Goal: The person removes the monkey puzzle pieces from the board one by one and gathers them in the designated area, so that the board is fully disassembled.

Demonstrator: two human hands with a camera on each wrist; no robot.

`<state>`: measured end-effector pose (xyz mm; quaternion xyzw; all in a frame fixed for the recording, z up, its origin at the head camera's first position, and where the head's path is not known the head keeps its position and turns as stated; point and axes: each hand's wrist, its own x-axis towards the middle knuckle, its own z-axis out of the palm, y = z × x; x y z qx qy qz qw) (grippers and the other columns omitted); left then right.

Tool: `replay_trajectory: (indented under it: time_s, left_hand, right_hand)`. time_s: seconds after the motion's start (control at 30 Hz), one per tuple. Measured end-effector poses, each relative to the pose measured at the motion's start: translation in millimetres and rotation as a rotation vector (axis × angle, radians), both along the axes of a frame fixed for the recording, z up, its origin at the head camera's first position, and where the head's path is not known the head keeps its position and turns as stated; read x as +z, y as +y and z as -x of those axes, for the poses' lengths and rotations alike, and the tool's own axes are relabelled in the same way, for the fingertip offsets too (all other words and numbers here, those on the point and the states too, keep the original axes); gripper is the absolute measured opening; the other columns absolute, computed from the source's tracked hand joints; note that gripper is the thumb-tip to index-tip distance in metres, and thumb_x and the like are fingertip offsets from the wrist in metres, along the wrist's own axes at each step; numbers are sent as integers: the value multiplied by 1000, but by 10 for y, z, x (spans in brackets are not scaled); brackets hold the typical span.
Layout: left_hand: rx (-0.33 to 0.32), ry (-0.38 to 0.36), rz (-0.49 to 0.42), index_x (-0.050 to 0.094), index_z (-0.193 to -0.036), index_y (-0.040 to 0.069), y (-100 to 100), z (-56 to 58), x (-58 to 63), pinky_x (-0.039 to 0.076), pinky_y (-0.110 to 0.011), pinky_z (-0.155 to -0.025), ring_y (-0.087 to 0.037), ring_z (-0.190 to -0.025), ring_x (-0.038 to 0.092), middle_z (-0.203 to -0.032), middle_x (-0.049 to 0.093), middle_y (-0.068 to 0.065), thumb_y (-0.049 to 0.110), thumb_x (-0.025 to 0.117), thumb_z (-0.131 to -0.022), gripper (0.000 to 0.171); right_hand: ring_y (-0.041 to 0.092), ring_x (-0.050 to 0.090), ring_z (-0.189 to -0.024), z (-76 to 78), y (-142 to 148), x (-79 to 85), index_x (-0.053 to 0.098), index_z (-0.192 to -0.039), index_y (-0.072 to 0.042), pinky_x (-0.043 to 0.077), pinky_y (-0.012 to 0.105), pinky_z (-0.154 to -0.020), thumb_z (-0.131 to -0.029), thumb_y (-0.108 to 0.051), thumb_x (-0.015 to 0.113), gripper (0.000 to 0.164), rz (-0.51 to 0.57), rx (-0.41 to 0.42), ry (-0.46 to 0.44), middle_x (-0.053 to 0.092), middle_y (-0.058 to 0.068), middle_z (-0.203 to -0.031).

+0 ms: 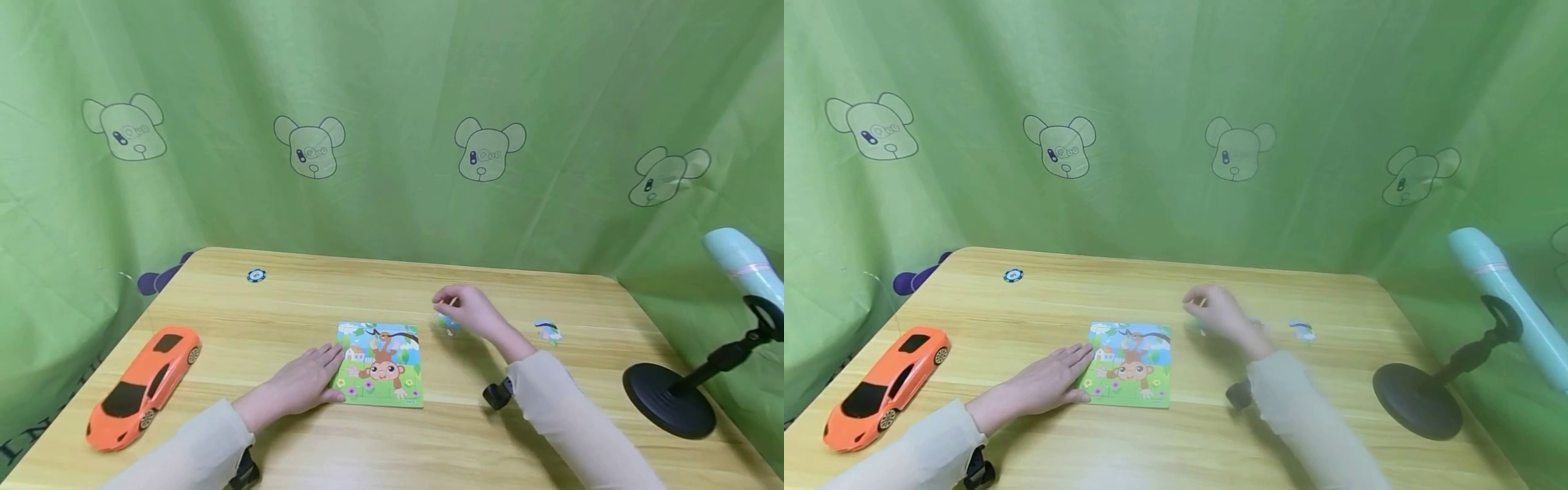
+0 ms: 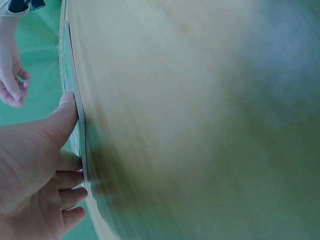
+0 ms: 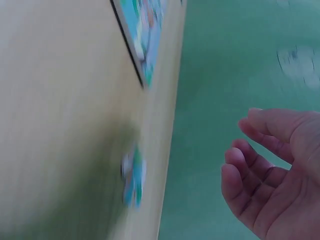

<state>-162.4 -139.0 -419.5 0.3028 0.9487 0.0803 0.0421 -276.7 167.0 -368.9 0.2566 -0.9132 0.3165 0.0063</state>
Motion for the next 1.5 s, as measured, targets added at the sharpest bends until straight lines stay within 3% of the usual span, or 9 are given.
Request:
replay_trajectory:
  time_s: [0.33,0.63,0.83,1.13,1.5]
  left_hand:
    - [-8,17,-8,36,-135,-10,-4,-10,-4,26,-48,-105,-39,-128,31,-141,32,-25,42,57,-87,74]
    - [2,24,-27,38,-134,-11,-4,-20,-9,27,-50,-104,-41,-127,32,-140,33,-27,42,58,-87,73]
    - [21,15,-21,37,-134,-12,-2,-21,-12,27,-50,-104,-40,-128,31,-140,32,-27,44,57,-87,75]
    - [46,-13,-24,37,-133,-13,7,-22,11,26,-49,-105,-40,-128,30,-140,32,-27,44,58,-86,77]
    - [55,-27,-26,37,-133,-13,13,-20,27,25,-49,-105,-39,-129,30,-140,32,-27,44,59,-86,78]
  right_hand:
    - [14,52,-66,-250,-639,-145,66,-100,-2,47,25,-57,-87,-10,64,16,-54,184,-95,56,-2,-78]
    - [11,50,-62,-344,-935,-310,64,-104,0,45,24,-56,-86,-9,64,20,-85,291,-142,55,-2,-73]
    - [7,49,-53,-363,-1047,-404,62,-112,0,45,22,-58,-86,-16,66,31,-186,308,-173,53,-4,-68]
    - [10,42,-61,-411,-1122,-382,58,-122,-1,36,21,-52,-82,-27,71,50,-341,277,-142,49,-3,-73]
    - [10,40,-65,-482,-1127,-376,60,-120,-2,35,20,-53,-83,-27,70,46,-406,299,-68,47,-3,-81]
